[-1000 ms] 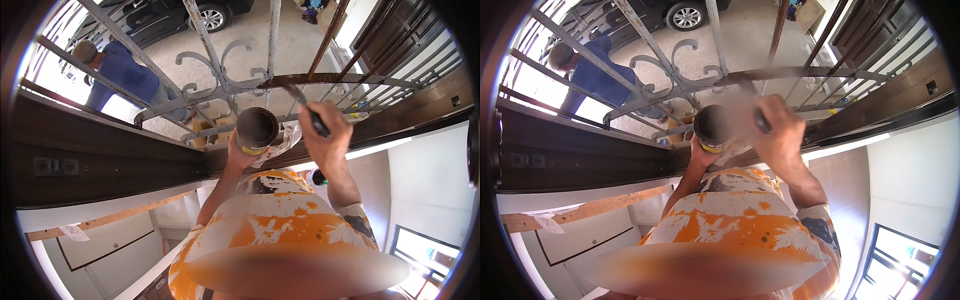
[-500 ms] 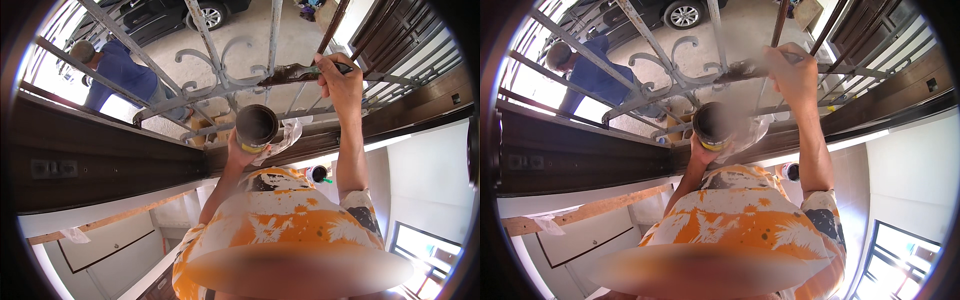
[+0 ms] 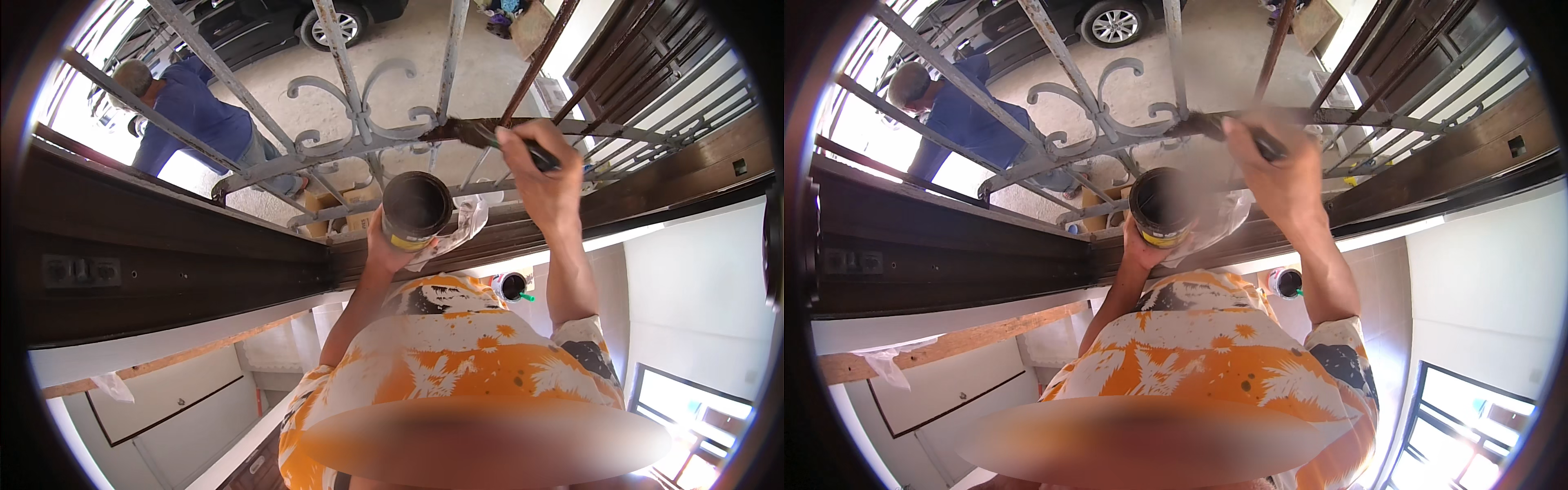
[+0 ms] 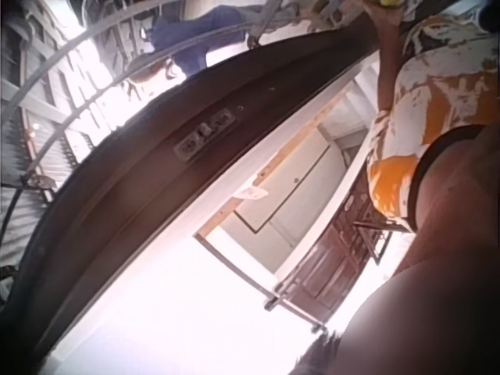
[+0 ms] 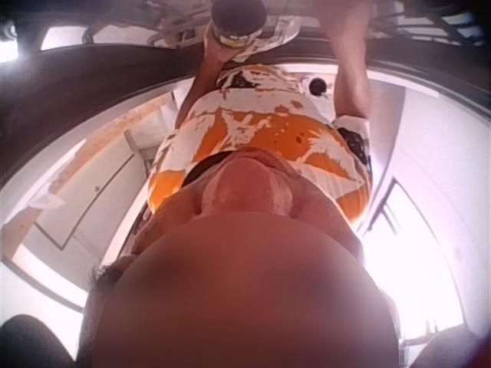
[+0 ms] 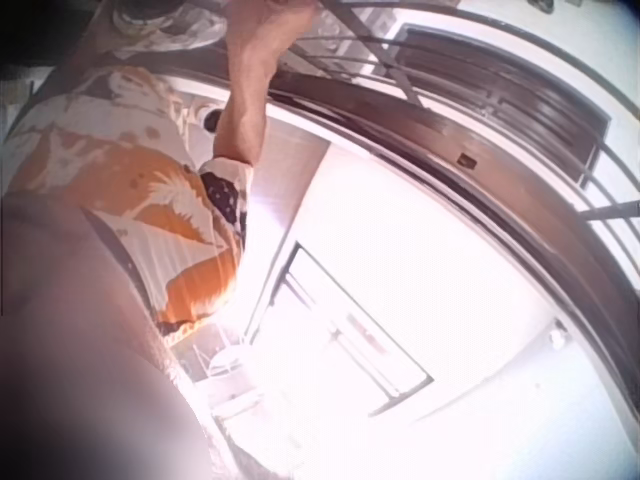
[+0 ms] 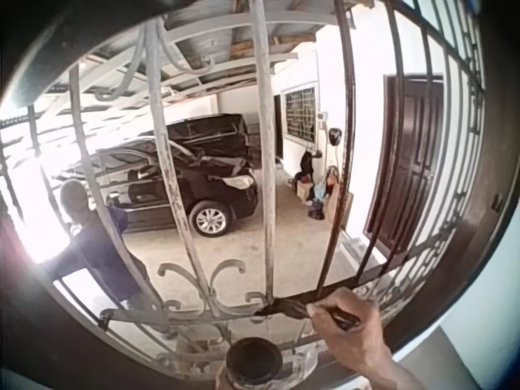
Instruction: The person paints a metal gate with dark paint using a brush. They repeatedly dip the brush into a small paint can held in the other hand and apply paint to vertical and horizontal bars of the gate. The camera is head-mounted and shows the hands and gate throughout.
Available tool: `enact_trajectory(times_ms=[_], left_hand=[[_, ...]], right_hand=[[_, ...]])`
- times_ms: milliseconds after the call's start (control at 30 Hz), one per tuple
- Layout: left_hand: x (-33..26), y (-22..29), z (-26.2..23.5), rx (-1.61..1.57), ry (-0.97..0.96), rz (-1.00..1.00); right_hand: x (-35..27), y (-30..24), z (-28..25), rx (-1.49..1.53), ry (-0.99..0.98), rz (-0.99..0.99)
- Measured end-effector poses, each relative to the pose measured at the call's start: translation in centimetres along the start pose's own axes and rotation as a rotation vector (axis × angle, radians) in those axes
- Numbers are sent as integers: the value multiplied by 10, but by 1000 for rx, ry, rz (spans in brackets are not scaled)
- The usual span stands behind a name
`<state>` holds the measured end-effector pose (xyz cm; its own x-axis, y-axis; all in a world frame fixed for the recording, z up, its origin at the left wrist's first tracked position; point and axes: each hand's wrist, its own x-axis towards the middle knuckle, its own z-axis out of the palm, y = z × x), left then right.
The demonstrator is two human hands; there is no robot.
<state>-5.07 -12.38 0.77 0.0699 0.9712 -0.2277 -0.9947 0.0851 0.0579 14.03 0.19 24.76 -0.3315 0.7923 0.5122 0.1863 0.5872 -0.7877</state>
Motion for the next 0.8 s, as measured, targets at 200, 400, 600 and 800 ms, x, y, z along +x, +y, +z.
enact_trajectory(times_ms=[200,400,600,800], left_hand=[[7,0,-13,290,103,134],[6,2,-9,-26,-21,-46],[5,3,-8,-53,-70,-59],[0,1,-10,76,4,-34]], right_hand=[[-32,21,-9,-89,149,-56],[-47,32,-14,-284,391,-269],[-17,21,-17,-214,293,-190],[19,19,-17,-339,137,-314]])
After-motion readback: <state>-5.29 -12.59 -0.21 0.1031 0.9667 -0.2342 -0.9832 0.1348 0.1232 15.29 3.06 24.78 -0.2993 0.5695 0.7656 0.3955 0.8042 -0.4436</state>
